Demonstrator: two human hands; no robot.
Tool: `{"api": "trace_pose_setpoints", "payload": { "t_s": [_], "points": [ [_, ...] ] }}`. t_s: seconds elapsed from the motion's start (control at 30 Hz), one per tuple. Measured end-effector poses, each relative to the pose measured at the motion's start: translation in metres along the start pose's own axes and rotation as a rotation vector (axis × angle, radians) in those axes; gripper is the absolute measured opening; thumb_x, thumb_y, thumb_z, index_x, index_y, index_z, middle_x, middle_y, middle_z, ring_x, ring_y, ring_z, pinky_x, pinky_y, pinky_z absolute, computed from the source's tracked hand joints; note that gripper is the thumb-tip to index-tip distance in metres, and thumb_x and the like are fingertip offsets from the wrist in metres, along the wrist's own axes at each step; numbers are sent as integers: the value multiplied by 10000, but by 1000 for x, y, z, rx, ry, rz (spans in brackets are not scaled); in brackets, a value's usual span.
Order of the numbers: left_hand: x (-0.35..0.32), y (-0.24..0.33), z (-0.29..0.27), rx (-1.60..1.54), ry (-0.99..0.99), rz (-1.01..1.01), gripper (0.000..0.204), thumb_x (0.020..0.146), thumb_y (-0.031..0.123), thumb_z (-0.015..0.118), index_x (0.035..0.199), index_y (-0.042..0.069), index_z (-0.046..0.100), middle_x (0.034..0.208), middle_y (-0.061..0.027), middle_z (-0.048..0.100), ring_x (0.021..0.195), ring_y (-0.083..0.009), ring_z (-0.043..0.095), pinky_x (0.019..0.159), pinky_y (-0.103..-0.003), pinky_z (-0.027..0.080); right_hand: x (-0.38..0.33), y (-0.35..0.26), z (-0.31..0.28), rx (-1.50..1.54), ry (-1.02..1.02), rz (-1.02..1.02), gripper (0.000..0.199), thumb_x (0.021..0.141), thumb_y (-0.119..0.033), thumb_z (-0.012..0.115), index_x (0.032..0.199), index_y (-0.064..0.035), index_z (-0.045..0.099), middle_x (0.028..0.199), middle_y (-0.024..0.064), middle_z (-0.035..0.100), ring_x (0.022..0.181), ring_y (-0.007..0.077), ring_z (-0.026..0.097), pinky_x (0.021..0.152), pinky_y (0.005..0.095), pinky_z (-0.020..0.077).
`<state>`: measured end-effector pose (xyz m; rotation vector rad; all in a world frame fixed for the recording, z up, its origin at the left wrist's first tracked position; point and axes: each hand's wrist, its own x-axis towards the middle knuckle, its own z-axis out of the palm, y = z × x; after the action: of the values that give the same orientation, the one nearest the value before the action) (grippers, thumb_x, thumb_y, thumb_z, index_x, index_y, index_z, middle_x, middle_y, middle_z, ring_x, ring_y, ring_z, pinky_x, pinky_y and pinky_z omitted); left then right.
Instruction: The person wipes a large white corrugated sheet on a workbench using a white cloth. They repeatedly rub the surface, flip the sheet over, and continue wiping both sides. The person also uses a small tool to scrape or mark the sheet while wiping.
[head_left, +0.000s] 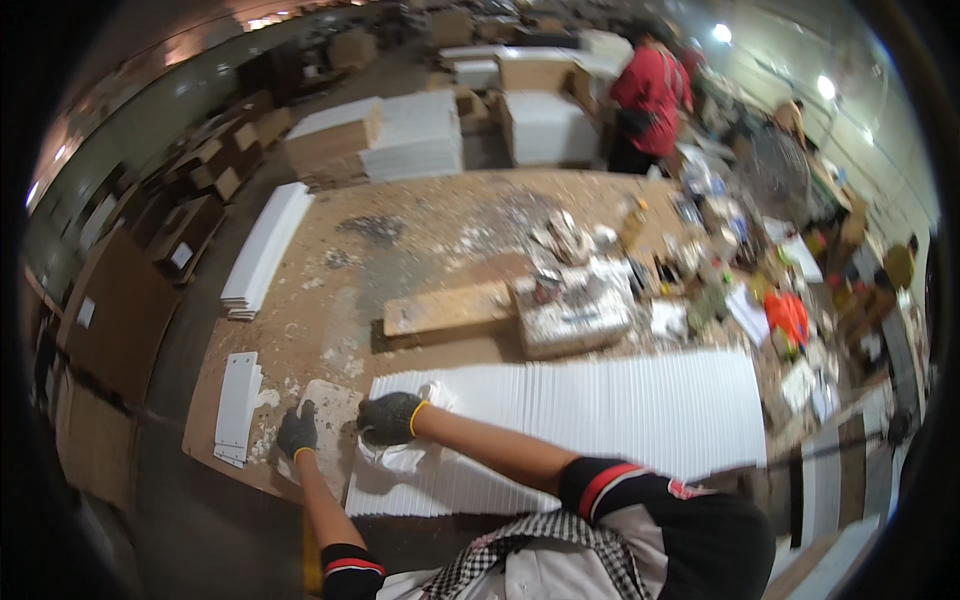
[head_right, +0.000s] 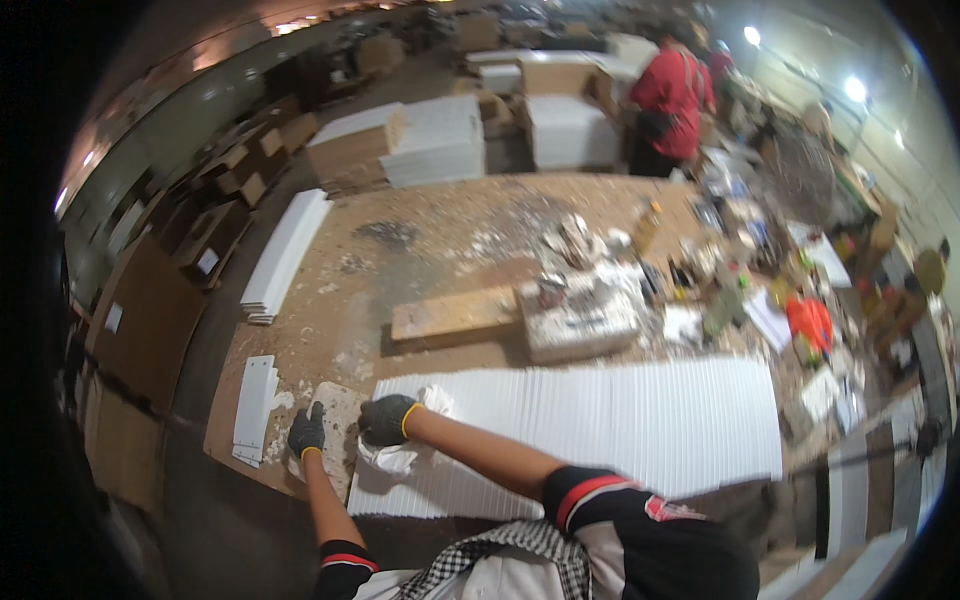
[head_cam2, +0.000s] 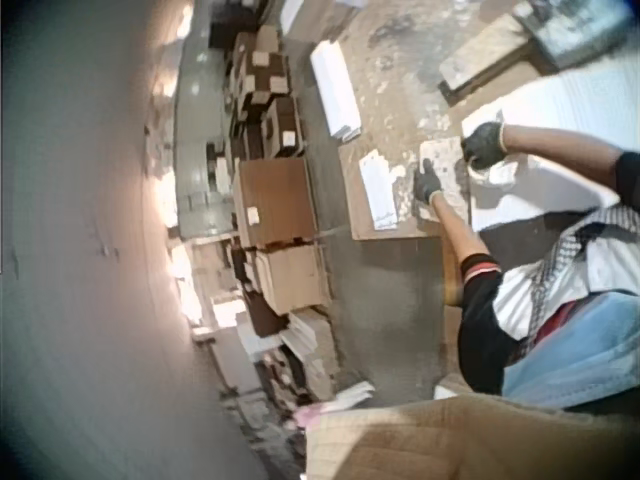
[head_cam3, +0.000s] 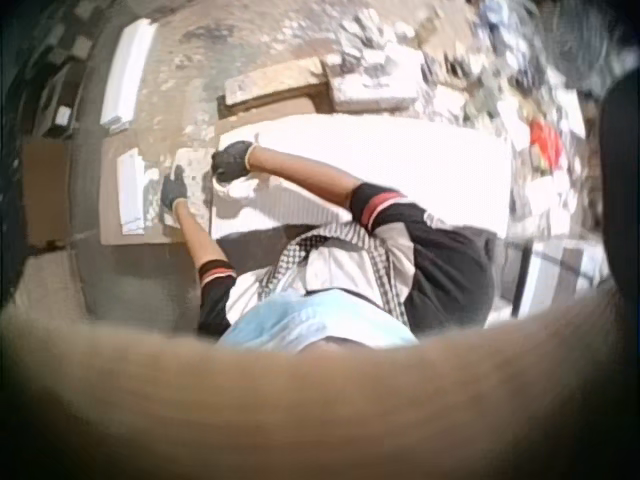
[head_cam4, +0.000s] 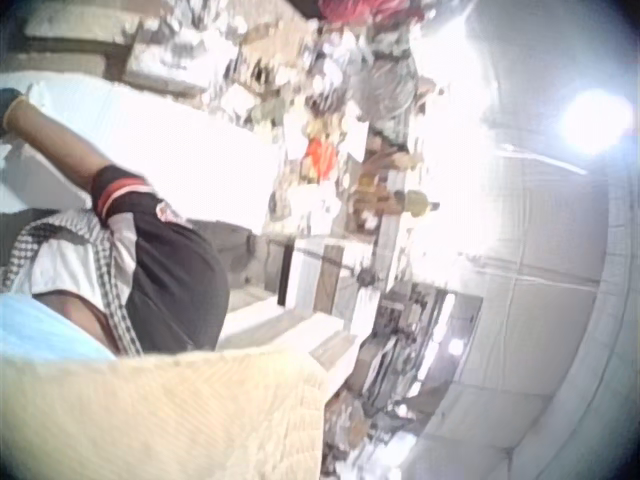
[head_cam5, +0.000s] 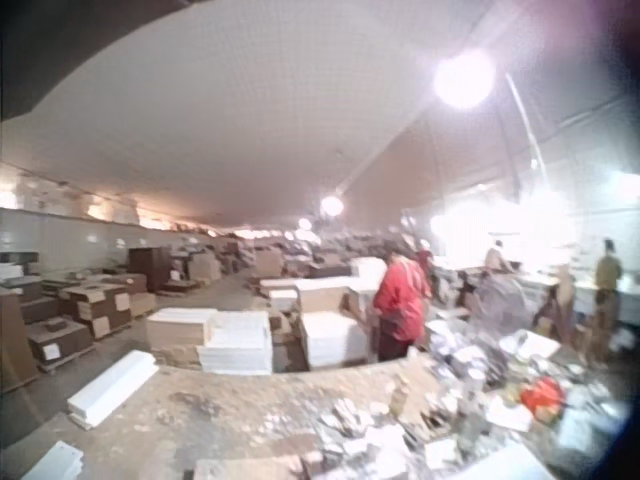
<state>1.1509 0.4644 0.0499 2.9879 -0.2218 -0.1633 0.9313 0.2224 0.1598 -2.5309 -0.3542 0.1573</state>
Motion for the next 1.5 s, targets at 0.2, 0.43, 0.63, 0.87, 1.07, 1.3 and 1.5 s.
{"api": "trace_pose_setpoints", "payload": {
  "t_s": [0.2, 0.43, 0.63, 0.87, 1.07, 1.3, 1.5],
  "points": [
    [-31, -21, 27, -12, 51, 30, 925, 983, 801, 395, 1506, 57, 559, 1455, -241, 628, 1317, -463, 605, 1101, -547, 470, -184, -1, -39, 298, 161, 169, 432, 998, -400, 632, 1342, -157, 729, 1312, 179, 704, 1204, 387, 677, 1064, 476, 523],
    [-40, -31, 44, -728, 346, 369, 576, 1080, 484, 574, 1375, -7, 635, 1335, -239, 691, 1230, -412, 649, 1074, -491, 493, -282, 35, -22, 1051, 1044, 480, 359, 1075, -55, 590, 1429, -23, 631, 1325, 86, 712, 1158, 146, 641, 1034, 309, 528],
    [-228, -39, 27, -1021, 243, 308, 391, 1120, 229, 545, 1406, -25, 625, 1399, -186, 655, 1300, -299, 594, 1142, -400, 439, -230, -23, -19, 476, 927, 210, 422, 992, -89, 613, 1411, -43, 640, 1294, 173, 681, 1151, 300, 675, 1036, 376, 555],
    [-323, 5, 81, -1506, 272, -172, 656, 1095, 212, 612, 1625, -36, 315, 1648, -189, 381, 1434, -279, 443, 1206, -403, 381, -149, -26, 40, -424, 255, 64, 486, 973, -589, 578, 1376, -329, 658, 1403, 26, 626, 1295, 279, 573, 1030, 614, 447],
    [-301, 45, 96, -981, 585, -167, 879, 999, 161, 747, 1667, -23, 205, 1655, -228, 338, 1427, -287, 441, 1187, -418, 421, -97, 139, -49, -339, 309, 667, 280, 979, -390, 631, 1127, -204, 779, 1092, 171, 736, 950, 346, 738, 867, 496, 593],
    [-284, 37, 86, -1168, 459, 160, 551, 1010, 246, 667, 1441, -14, 441, 1425, -189, 521, 1238, -249, 557, 1028, -408, 481, -70, -7, 63, -463, 325, -73, 446, 977, -546, 612, 1315, -266, 687, 1317, 53, 672, 1184, 304, 647, 954, 506, 529],
    [-312, 39, 86, -1491, 362, -205, 816, 1106, 358, 596, 1672, -46, 167, 1712, -166, 279, 1444, -243, 452, 1200, -355, 395, -25, 81, 9, -365, 226, 362, 284, 926, -385, 670, 960, -132, 796, 904, 123, 786, 803, 318, 761, 748, 478, 594]
  ]
}}
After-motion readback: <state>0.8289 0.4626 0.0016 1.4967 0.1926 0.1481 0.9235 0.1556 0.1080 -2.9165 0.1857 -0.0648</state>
